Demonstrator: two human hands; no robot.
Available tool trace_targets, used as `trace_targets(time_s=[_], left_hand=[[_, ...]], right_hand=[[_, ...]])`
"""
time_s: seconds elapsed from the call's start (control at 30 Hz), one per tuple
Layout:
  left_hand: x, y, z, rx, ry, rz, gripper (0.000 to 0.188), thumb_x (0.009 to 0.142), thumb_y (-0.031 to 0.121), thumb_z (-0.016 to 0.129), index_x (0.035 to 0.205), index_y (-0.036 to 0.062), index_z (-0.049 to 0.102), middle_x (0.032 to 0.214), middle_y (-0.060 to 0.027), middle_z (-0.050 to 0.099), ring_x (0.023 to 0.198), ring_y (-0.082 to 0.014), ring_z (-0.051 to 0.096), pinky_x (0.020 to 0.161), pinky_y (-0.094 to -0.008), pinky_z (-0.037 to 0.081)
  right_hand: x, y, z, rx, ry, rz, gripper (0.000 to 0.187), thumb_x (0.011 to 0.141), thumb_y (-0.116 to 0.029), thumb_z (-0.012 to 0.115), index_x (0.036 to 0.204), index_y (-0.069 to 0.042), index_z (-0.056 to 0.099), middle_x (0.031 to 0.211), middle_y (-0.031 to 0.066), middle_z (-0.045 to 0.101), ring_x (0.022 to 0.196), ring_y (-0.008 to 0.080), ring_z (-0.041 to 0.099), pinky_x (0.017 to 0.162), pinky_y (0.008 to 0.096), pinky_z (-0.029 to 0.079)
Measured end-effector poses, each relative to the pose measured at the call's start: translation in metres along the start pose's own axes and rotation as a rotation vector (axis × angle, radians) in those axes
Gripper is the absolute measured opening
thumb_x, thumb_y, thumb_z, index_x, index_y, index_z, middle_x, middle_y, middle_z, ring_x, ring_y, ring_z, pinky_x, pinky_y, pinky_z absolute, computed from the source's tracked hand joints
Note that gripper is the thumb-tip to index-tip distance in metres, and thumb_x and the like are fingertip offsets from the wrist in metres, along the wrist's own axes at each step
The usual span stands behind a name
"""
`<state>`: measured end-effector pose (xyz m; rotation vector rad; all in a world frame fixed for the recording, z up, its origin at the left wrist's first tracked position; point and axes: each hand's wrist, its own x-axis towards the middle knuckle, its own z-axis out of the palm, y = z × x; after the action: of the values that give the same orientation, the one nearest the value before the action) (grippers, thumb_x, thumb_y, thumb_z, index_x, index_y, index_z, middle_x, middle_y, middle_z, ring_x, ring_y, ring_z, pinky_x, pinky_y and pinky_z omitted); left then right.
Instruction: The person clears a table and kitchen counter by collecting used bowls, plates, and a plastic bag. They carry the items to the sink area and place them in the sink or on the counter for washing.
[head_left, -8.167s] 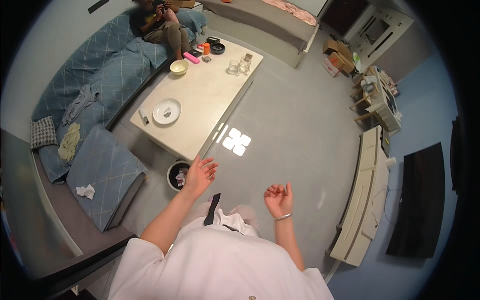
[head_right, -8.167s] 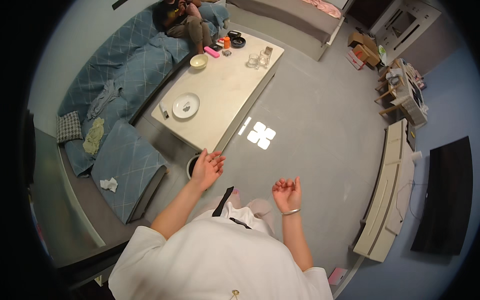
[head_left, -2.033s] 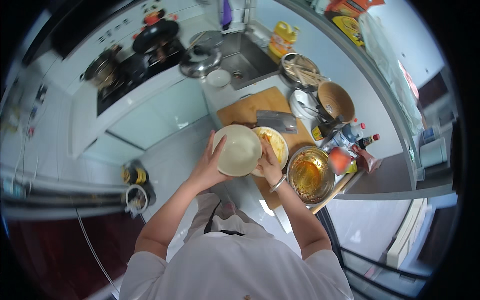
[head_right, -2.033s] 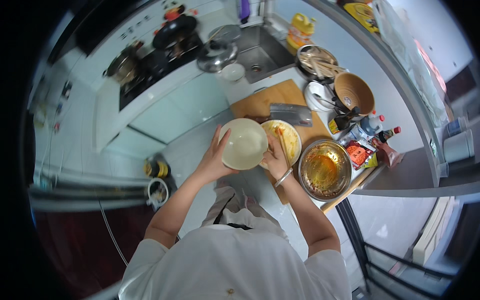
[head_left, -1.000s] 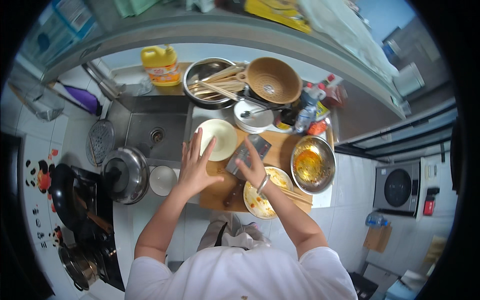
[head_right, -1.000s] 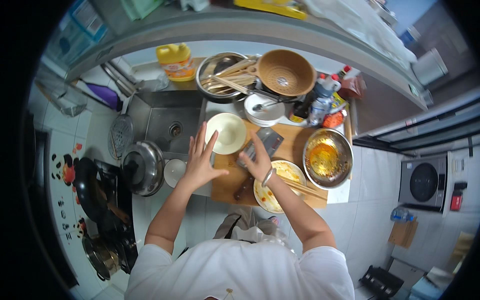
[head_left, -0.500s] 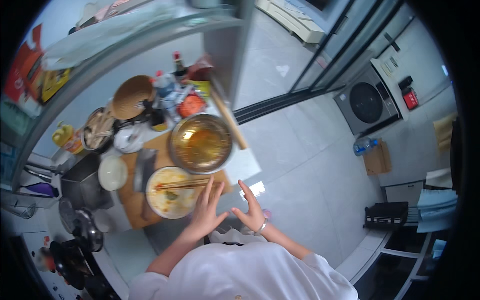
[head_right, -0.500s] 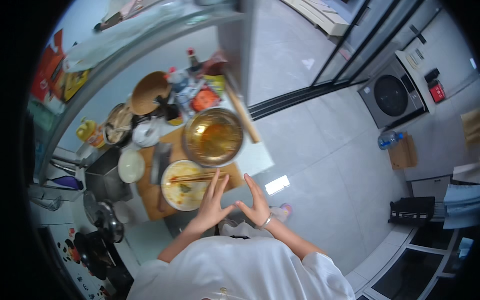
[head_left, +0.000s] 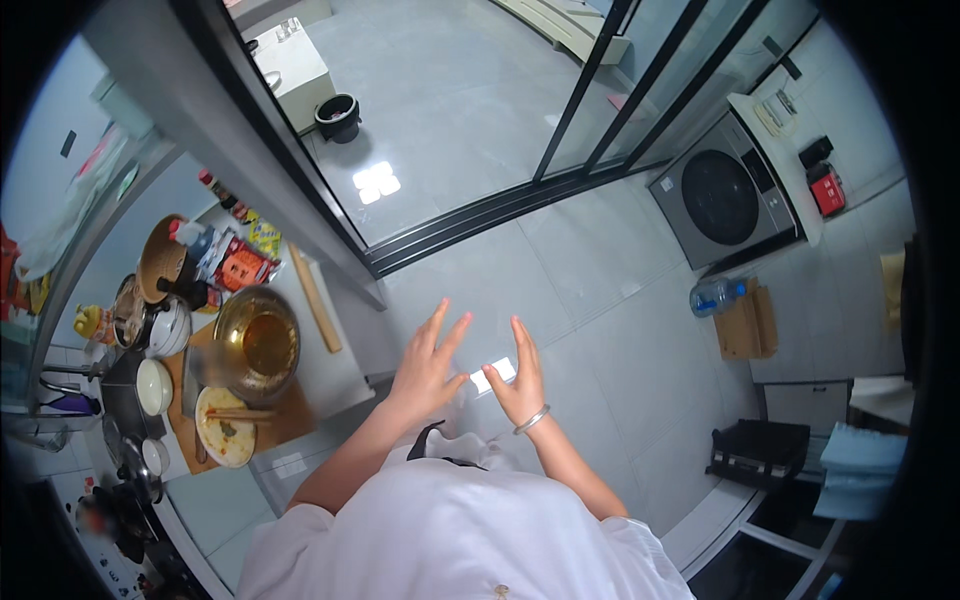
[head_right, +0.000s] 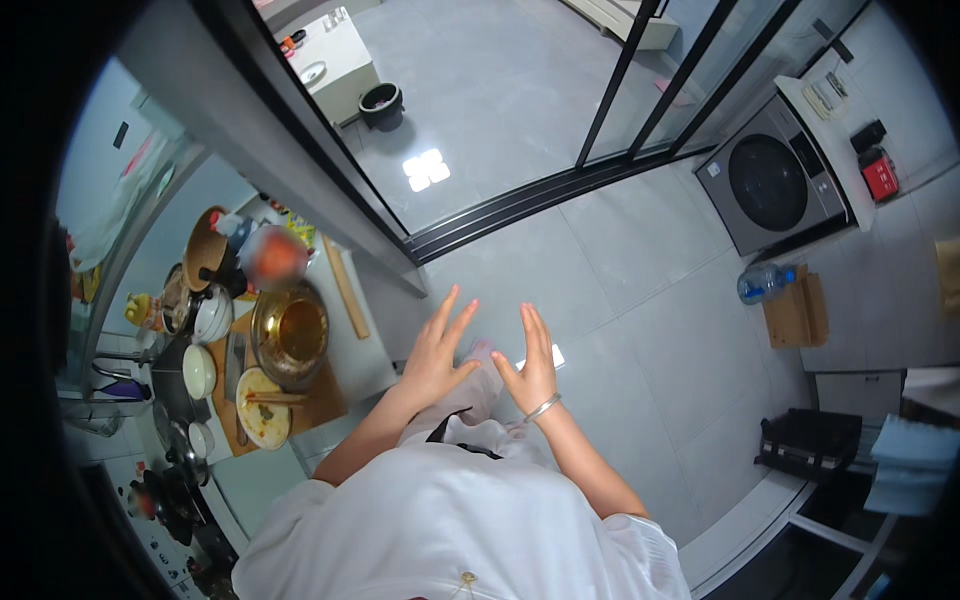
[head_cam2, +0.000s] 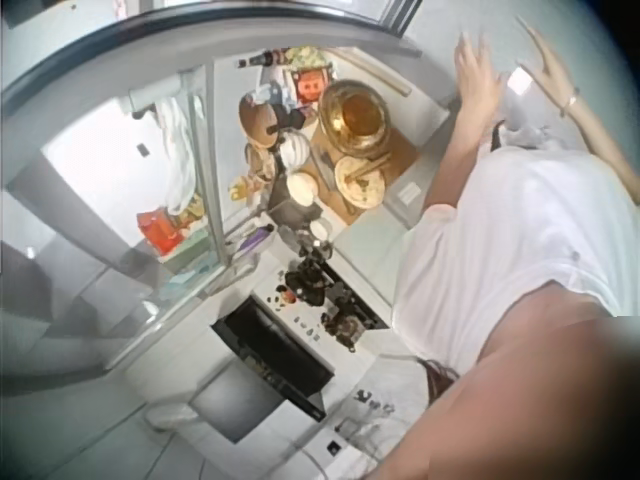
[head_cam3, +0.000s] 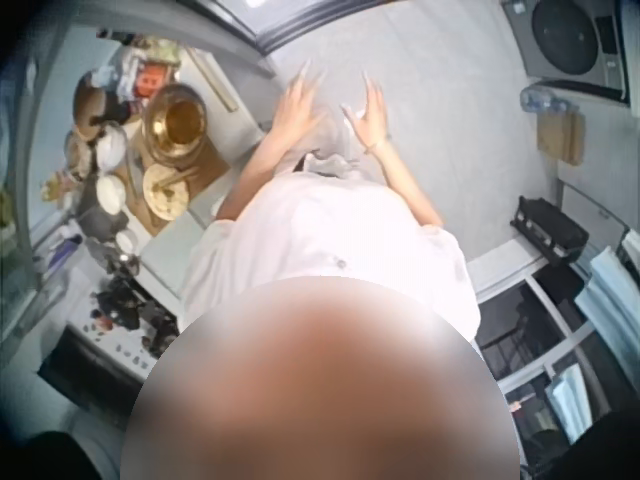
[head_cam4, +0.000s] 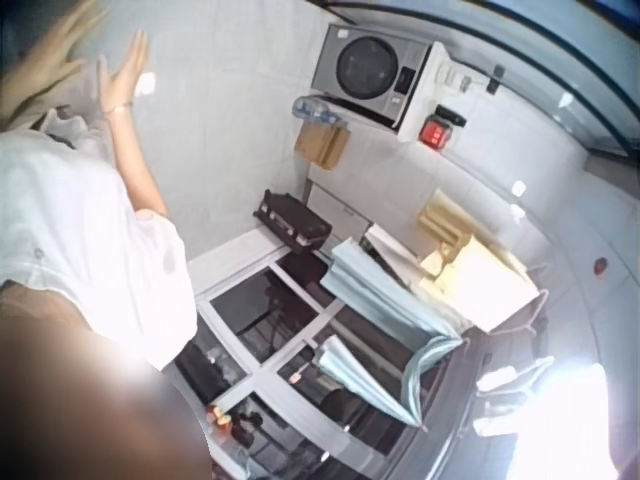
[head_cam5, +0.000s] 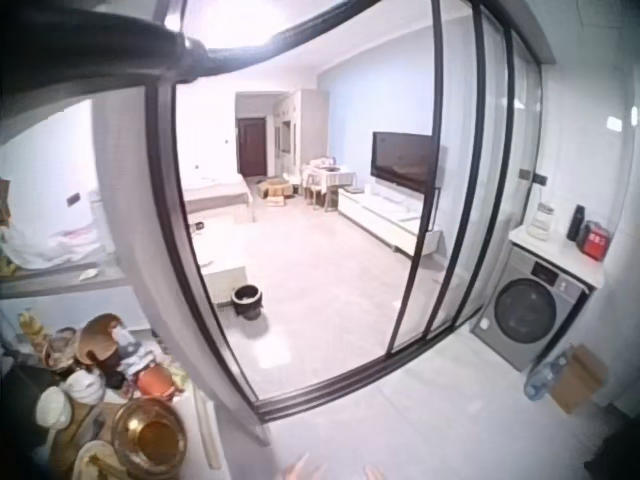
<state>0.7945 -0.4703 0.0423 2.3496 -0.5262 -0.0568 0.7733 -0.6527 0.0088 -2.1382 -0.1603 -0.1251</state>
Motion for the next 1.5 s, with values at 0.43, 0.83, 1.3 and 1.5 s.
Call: trace_targets(time_s=[0.43,0.83,1.3,1.5], left_hand=[[0.365,-0.106,-0.053,0.007,0.07,-0.032,0.085,0.068,0.011,0.071,0.139,0.0182,0.026,0.143,-0.0169,0.017,0.121,-0.0368,0.035,0.102,-0.0463,0.03],[0.695,-0.232,-0.128,0.061,0.336,-0.19,0.073,0.07,0.013,0.071,0.133,0.0154,0.035,0.139,-0.0125,0.03,0.114,-0.0335,0.042,0.094,-0.0423,0.038],[0.923,-0.485,-0.271,-0.037,0.61,-0.523,0.035,0.076,0.016,0.064,0.11,0.0085,0.059,0.103,-0.0097,0.063,0.089,-0.0246,0.061,0.078,-0.035,0.047],[1.02,-0.594,-0.359,0.016,0.643,-0.564,0.035,0.078,0.019,0.063,0.11,0.0079,0.059,0.104,-0.0088,0.062,0.088,-0.0231,0.061,0.076,-0.0339,0.048]], right_hand=[[0.379,0.083,-0.052,-0.038,-0.056,-0.066,0.079,0.073,-0.009,0.066,0.139,-0.005,0.023,0.14,0.0167,0.03,0.129,0.031,0.03,0.104,0.0402,0.028],[0.799,0.135,-0.016,0.045,-0.274,-0.271,0.074,0.074,-0.011,0.066,0.136,-0.003,0.027,0.134,0.0187,0.036,0.124,0.0324,0.035,0.103,0.0395,0.03],[1.2,0.098,0.172,0.162,-0.629,-0.404,0.045,0.076,-0.01,0.063,0.12,-0.006,0.05,0.123,0.0157,0.049,0.115,0.0317,0.045,0.097,0.0387,0.036],[1.359,0.067,0.254,0.209,-0.69,-0.374,0.04,0.077,-0.009,0.062,0.116,-0.006,0.052,0.122,0.0154,0.05,0.114,0.0315,0.047,0.096,0.0379,0.038]])
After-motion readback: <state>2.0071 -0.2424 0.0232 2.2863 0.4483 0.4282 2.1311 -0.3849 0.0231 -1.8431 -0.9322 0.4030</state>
